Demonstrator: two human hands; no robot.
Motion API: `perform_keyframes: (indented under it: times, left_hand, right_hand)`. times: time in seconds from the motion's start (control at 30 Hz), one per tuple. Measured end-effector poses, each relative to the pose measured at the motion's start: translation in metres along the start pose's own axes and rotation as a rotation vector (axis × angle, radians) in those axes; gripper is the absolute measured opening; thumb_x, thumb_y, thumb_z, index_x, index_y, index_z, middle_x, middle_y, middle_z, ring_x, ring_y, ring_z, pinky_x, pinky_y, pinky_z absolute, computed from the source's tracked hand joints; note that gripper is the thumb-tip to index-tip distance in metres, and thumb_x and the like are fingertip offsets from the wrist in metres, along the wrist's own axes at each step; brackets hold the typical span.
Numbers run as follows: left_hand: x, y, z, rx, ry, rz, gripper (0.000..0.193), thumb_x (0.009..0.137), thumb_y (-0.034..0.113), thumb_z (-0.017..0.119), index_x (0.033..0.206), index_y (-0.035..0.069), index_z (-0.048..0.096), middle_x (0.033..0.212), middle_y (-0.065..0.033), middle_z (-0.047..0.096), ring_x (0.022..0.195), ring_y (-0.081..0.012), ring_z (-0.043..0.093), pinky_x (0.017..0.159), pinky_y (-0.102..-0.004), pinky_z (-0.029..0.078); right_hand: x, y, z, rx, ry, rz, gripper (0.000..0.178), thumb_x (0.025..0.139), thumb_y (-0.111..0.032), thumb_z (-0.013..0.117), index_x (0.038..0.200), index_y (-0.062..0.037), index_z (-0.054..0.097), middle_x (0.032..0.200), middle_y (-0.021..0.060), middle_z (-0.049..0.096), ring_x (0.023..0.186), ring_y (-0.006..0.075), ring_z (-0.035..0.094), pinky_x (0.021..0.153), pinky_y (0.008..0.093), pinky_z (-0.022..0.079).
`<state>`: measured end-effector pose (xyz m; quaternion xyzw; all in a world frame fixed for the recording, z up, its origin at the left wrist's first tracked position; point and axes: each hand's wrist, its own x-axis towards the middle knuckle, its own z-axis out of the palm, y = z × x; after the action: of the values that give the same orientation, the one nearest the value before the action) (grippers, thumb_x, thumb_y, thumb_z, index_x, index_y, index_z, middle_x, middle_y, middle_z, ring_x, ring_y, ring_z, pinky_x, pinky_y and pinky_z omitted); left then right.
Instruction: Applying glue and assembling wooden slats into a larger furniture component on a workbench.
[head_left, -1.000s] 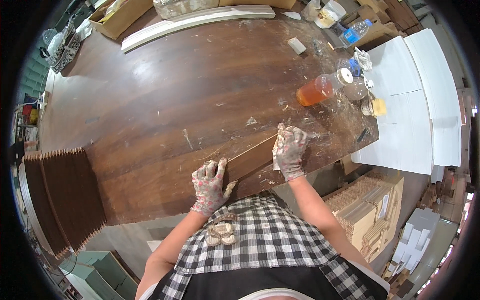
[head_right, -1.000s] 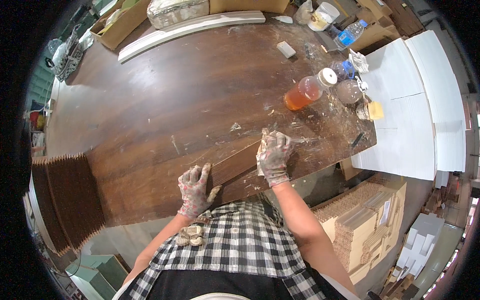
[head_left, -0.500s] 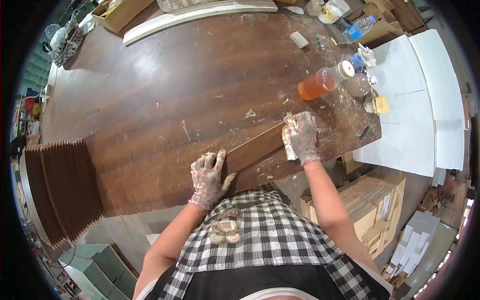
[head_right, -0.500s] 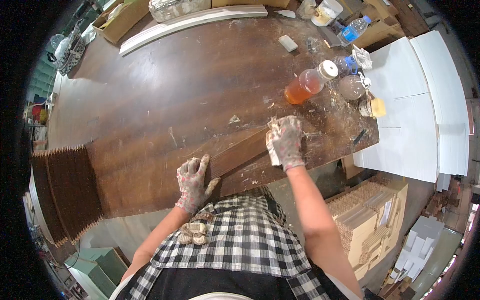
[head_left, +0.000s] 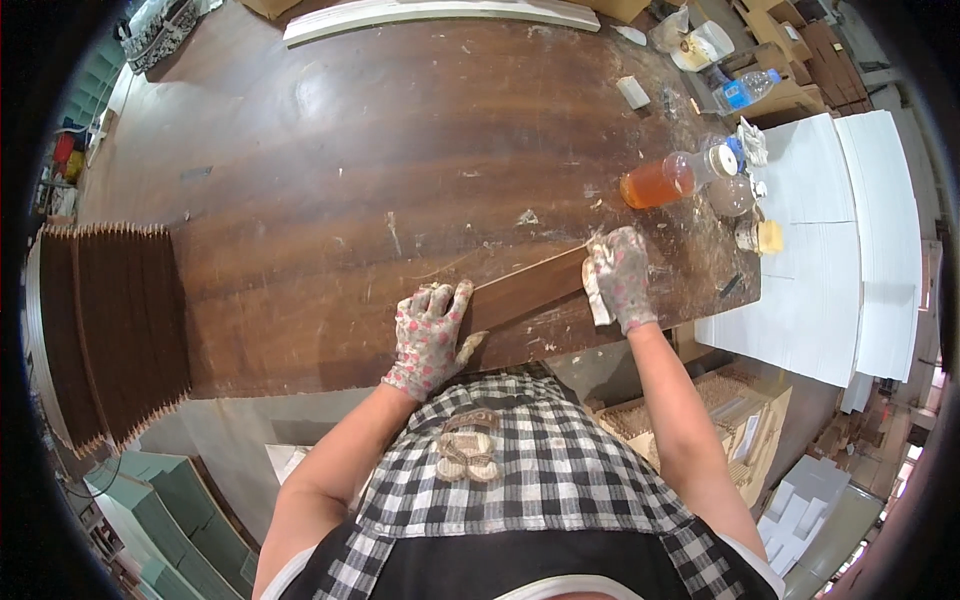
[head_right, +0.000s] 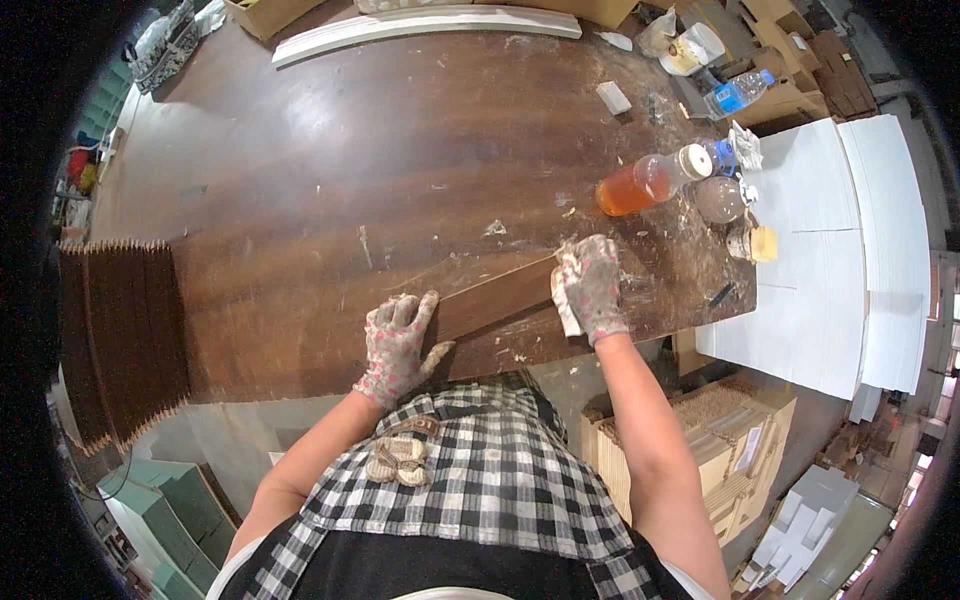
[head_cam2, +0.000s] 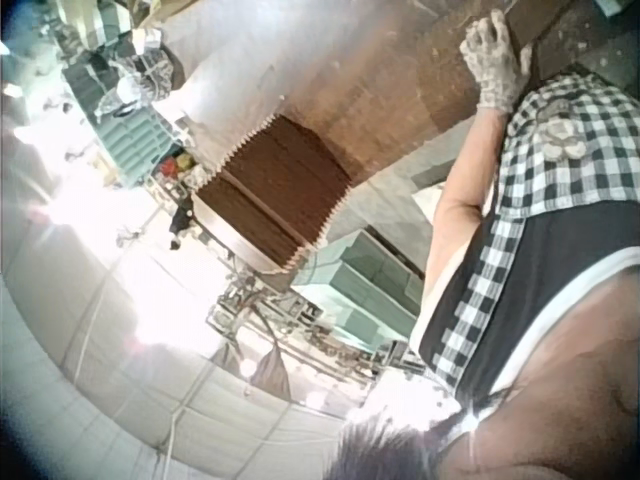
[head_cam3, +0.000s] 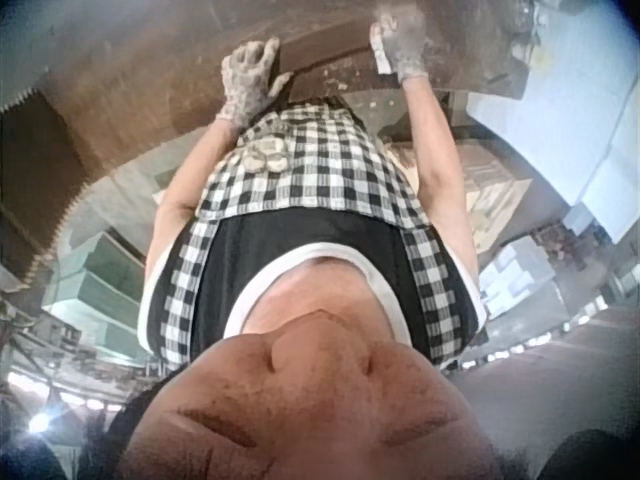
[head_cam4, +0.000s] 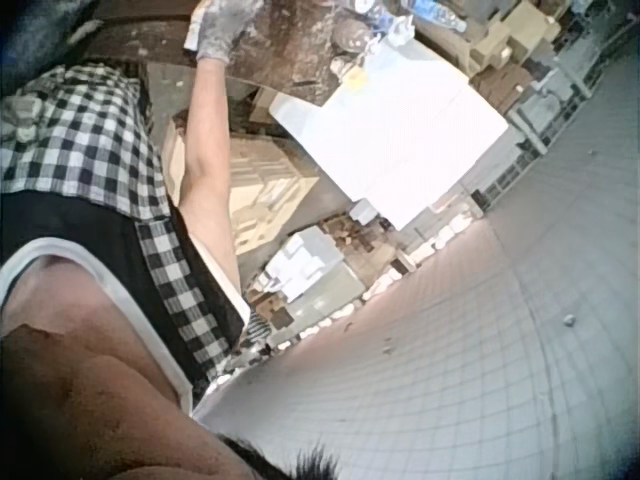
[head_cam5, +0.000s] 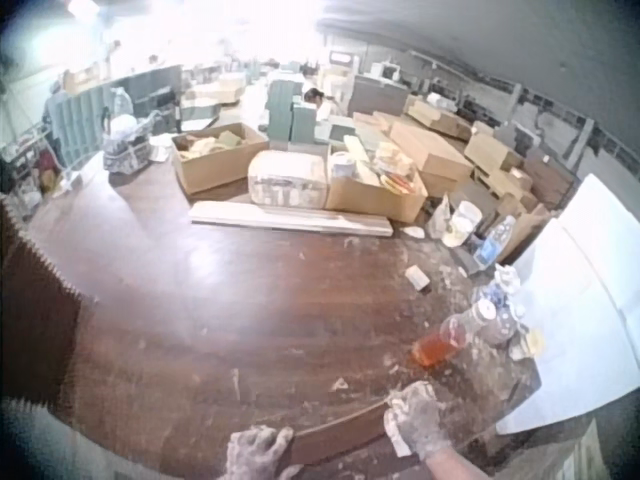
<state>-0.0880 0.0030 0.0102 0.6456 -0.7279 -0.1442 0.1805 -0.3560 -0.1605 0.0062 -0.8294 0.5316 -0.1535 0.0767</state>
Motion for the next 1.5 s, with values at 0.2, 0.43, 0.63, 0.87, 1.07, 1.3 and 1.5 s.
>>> perform_keyframes:
  times: [0.2, 0.43, 0.63, 0.87, 1.07, 1.3, 1.5]
  left_hand:
    - [-0.003, 0.0, 0.002, 0.0, 0.001, 0.006, 0.074, 0.073, 0.035, 0.074, 0.136, 0.008, 0.045, 0.119, -0.011, 0.048, 0.111, -0.0302, 0.047, 0.092, -0.0456, 0.036]
    - [0.001, -0.001, 0.003, 0.0, -0.014, -0.002, 0.075, 0.073, 0.037, 0.074, 0.136, 0.009, 0.045, 0.119, -0.0115, 0.048, 0.112, -0.03, 0.046, 0.094, -0.0461, 0.035]
    - [0.0, 0.0, 0.001, 0.001, 0.017, 0.007, 0.073, 0.073, 0.036, 0.074, 0.135, 0.008, 0.046, 0.119, -0.0115, 0.048, 0.111, -0.03, 0.046, 0.094, -0.046, 0.036]
    - [-0.002, 0.0, 0.002, -0.007, -0.019, 0.0, 0.073, 0.073, 0.036, 0.074, 0.135, 0.008, 0.046, 0.118, -0.0112, 0.048, 0.111, -0.0299, 0.046, 0.094, -0.0456, 0.036]
    - [-0.001, -0.001, 0.002, 0.013, -0.004, 0.006, 0.073, 0.074, 0.037, 0.073, 0.135, 0.008, 0.045, 0.118, -0.0113, 0.048, 0.111, -0.0304, 0.046, 0.094, -0.0463, 0.035]
    - [0.002, -0.001, 0.001, 0.013, -0.012, 0.016, 0.075, 0.074, 0.038, 0.073, 0.136, 0.008, 0.044, 0.118, -0.0118, 0.048, 0.111, -0.0304, 0.046, 0.094, -0.0464, 0.035]
    - [-0.001, -0.002, 0.003, 0.018, 0.005, 0.013, 0.075, 0.074, 0.039, 0.073, 0.136, 0.008, 0.045, 0.119, -0.0111, 0.048, 0.11, -0.0295, 0.046, 0.093, -0.0465, 0.036]
  right_hand:
    - [-0.014, 0.007, 0.013, -0.125, 0.005, -0.022, 0.029, 0.077, -0.018, 0.067, 0.096, 0.0031, 0.063, 0.098, 0.0247, 0.059, 0.1, 0.0383, 0.055, 0.095, 0.0445, 0.042]
    - [-0.004, 0.008, 0.012, -0.083, 0.01, 0.096, 0.021, 0.076, -0.015, 0.068, 0.088, 0.0004, 0.061, 0.092, 0.0216, 0.059, 0.092, 0.0393, 0.056, 0.082, 0.0466, 0.045]
    - [0.002, -0.003, 0.004, -0.018, 0.039, 0.224, 0.016, 0.075, -0.012, 0.066, 0.085, -0.0006, 0.061, 0.088, 0.0189, 0.057, 0.089, 0.0369, 0.055, 0.087, 0.0462, 0.042]
    - [-0.01, 0.023, -0.019, 0.49, 0.111, 0.382, 0.011, 0.081, -0.012, 0.067, 0.087, -0.0039, 0.063, 0.088, 0.0129, 0.06, 0.087, 0.0289, 0.06, 0.079, 0.0395, 0.048]
    - [-0.008, 0.001, -0.006, 0.086, -0.05, 0.193, 0.017, 0.079, -0.014, 0.063, 0.088, -0.0002, 0.059, 0.097, 0.0211, 0.055, 0.096, 0.0379, 0.051, 0.088, 0.0471, 0.04]
    - [-0.012, 0.016, 0.004, 0.042, -0.113, 0.164, 0.029, 0.076, -0.013, 0.068, 0.098, 0.0032, 0.06, 0.092, 0.0231, 0.06, 0.093, 0.0404, 0.057, 0.082, 0.0457, 0.046]
    - [0.014, 0.013, -0.008, 0.025, -0.12, 0.196, 0.022, 0.078, -0.012, 0.067, 0.095, 0.0004, 0.06, 0.092, 0.0222, 0.06, 0.092, 0.0391, 0.058, 0.082, 0.0447, 0.047]
